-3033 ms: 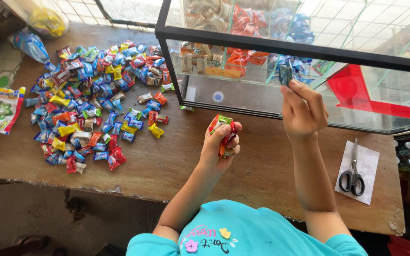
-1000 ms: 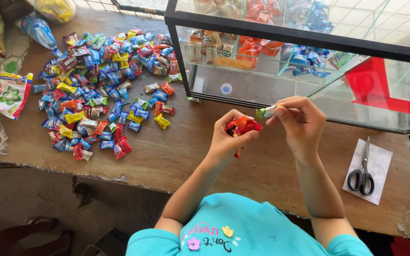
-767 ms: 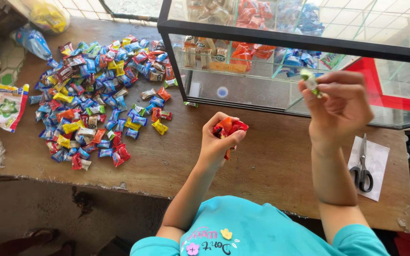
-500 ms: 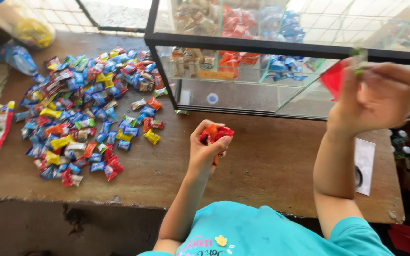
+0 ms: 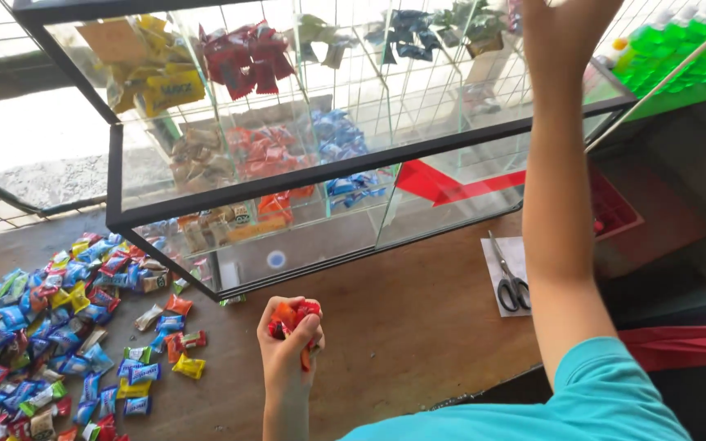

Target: Stock and organize small candy items into a glass display case at a store counter.

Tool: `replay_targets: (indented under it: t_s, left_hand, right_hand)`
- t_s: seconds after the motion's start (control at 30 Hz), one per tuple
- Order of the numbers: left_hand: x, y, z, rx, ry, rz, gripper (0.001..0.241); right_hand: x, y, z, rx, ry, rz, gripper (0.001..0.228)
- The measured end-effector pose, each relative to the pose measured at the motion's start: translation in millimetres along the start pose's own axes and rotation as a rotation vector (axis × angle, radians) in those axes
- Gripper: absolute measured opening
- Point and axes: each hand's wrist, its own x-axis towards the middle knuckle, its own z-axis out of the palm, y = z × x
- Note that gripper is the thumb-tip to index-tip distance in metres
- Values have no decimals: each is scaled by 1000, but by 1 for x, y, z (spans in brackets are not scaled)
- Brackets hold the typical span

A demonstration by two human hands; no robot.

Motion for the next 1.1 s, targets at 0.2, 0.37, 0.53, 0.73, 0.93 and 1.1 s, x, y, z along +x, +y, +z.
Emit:
replay_targets:
  t_s: [0.2, 0.37, 0.53, 0.73, 0.93, 1.1]
  left_hand:
    - [2, 1, 13, 101, 5, -10, 30]
    - [3, 12, 29, 478, -106, 50, 47]
    - [4, 23, 35, 495, -145, 156, 55]
    - [-7, 19, 22, 608, -132, 249, 44]
    - [-14, 27, 10, 445, -101, 102, 35]
    - [-14, 24, 6, 436, -16, 60, 32]
  right_hand:
    - [-58, -98, 11, 363, -284, 339, 7]
    - [-95, -210, 10, 843, -645, 557, 11]
    - [-119, -254, 25, 788, -953, 523, 31]
    - [-170, -249, 36, 987, -882, 671, 22]
    - [-185, -240, 59, 1329, -584, 1215, 20]
    - [-178, -218, 102, 1109, -302, 801, 20]
